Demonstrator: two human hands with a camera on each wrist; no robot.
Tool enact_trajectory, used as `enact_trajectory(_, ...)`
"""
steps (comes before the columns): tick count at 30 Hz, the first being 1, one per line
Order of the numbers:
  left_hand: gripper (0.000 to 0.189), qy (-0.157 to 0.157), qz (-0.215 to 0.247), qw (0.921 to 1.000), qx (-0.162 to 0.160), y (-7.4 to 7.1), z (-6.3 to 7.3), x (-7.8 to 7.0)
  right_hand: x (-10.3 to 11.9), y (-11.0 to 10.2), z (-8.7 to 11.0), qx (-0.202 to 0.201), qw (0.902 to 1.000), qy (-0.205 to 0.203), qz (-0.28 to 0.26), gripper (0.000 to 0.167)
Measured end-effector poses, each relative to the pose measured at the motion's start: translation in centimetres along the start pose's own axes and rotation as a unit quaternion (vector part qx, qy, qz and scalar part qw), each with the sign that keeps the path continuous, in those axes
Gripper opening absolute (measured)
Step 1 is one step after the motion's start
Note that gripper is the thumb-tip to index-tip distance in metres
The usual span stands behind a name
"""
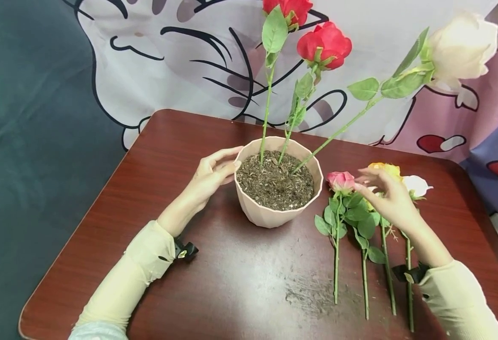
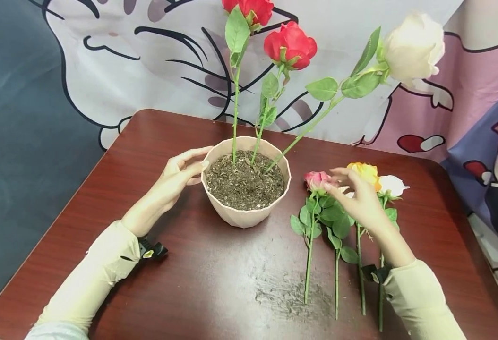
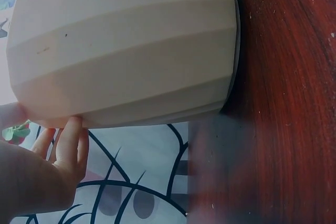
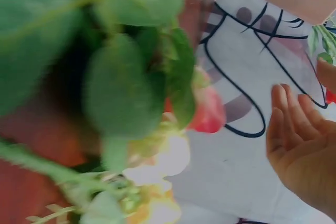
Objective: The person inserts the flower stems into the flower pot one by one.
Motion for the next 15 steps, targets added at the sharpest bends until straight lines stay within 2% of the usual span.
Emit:
enact_trajectory(4,0.042,-0.001,-0.001,1.0,-0.001,0.1,-0.1,0.0,-1.6,0.5,2.0,0.032,0.9985,0.04,0.017,0.04)
enact_trajectory(6,0.042,-0.001,-0.001,1.0,-0.003,0.0,-0.1,0.0,-2.2,0.2,2.9,0.034,0.9977,0.056,0.014,0.04)
enact_trajectory(11,0.042,-0.005,-0.002,1.0,-0.005,0.1,-0.1,0.1,-3.4,-0.6,5.3,0.034,0.9961,0.079,0.021,0.039)
enact_trajectory(15,0.042,-0.008,-0.003,0.9999,-0.009,0.0,0.0,0.0,-3.8,-0.1,7.4,0.05,0.9952,0.081,0.024,0.04)
Point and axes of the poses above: each hand's wrist, its own z-axis away from the middle knuckle, its own y-axis out of the palm, x = y × z, the point moved 10 cm from there along -z, towards the middle knuckle, and after that the axes turned 8 degrees about z, right-handed, at the moved point
